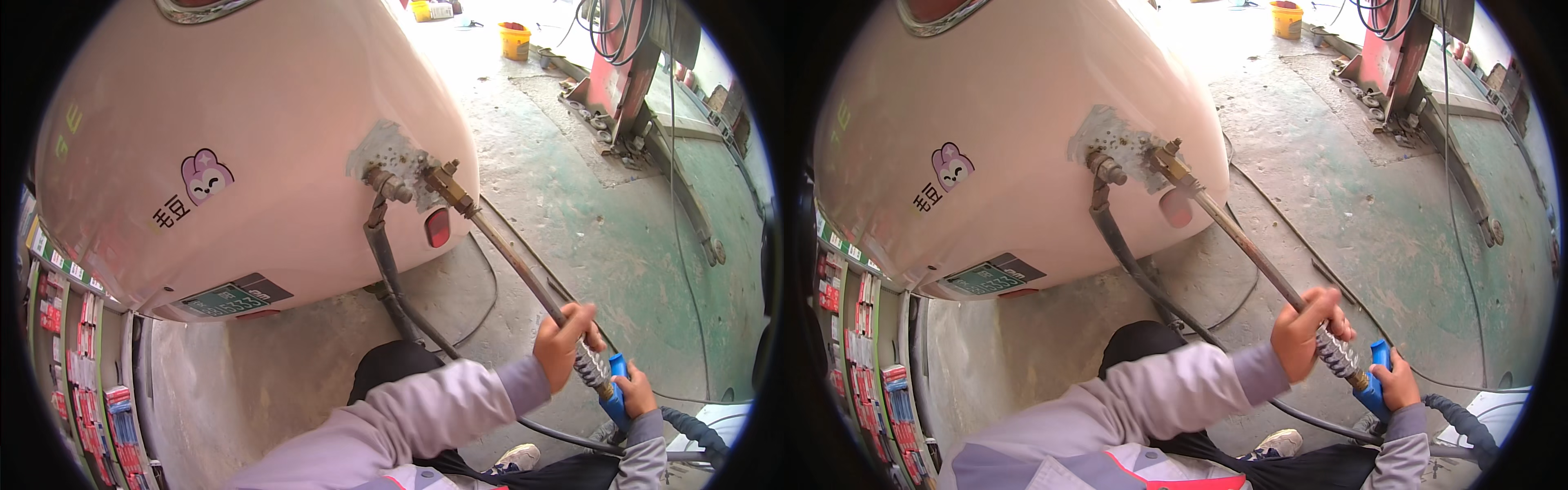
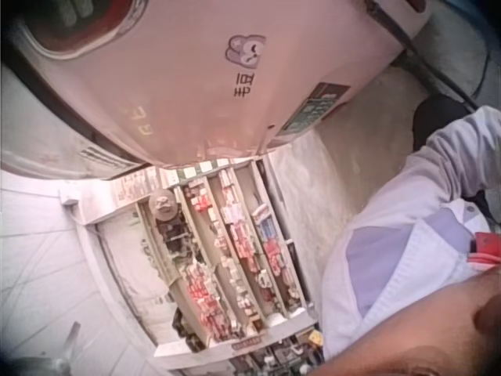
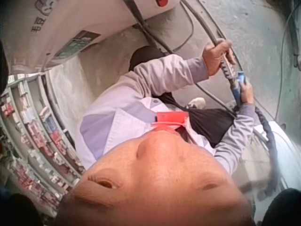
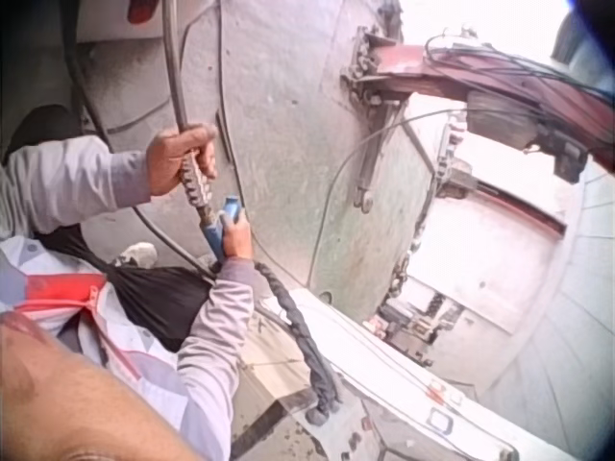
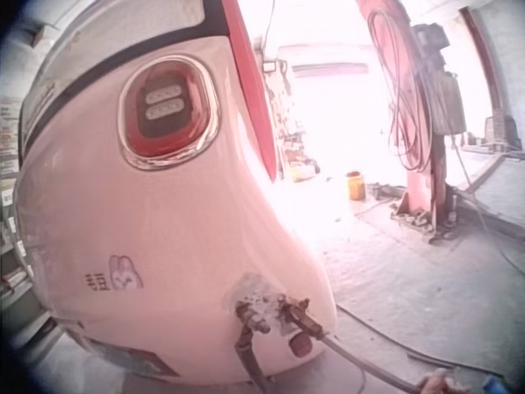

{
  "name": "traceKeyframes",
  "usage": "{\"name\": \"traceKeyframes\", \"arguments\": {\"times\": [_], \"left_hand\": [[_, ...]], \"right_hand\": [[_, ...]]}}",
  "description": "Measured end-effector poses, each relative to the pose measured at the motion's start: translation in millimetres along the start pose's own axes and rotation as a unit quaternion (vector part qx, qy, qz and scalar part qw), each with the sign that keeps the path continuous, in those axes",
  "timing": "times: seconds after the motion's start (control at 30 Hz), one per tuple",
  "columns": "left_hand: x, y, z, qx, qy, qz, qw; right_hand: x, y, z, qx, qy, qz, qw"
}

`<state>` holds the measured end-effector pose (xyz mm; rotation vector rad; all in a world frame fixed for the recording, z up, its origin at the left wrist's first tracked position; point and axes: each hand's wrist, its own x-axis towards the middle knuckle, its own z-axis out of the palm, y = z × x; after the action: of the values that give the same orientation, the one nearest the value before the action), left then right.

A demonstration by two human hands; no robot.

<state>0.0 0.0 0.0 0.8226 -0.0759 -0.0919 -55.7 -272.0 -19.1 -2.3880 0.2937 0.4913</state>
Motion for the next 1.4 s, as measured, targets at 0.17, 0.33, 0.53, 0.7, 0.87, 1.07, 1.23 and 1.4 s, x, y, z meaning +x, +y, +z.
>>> {"name": "traceKeyframes", "arguments": {"times": [0.17,0.33,0.53,0.7,0.87,1.07,1.23,1.4], "left_hand": [[0,21,20,0.002,0.069,-0.154,0.986],[27,72,9,-0.058,0.172,0.061,0.981],[41,125,-8,-0.263,0.118,0.008,0.957],[33,116,14,-0.124,0.219,0.084,0.964],[34,112,-6,-0.178,0.129,0.057,0.974],[38,108,-13,-0.177,0.114,0.066,0.975],[15,106,31,-0.066,0.180,0.117,0.974],[22,104,29,-0.127,0.128,0.069,0.981]], "right_hand": [[-1,-4,0,0.029,0.015,0.011,0.999],[-6,-7,-2,0.056,0.105,0.004,0.993],[-8,-17,-6,0.061,0.170,-0.001,0.983],[7,3,-5,0.055,-0.159,0.015,0.986],[5,2,-2,0.038,-0.111,0.029,0.993],[3,-5,0,0.084,0.063,0.026,0.994],[13,21,-8,0.006,-0.210,-0.063,0.976],[4,29,-10,0.127,0.021,0.036,0.991]]}}
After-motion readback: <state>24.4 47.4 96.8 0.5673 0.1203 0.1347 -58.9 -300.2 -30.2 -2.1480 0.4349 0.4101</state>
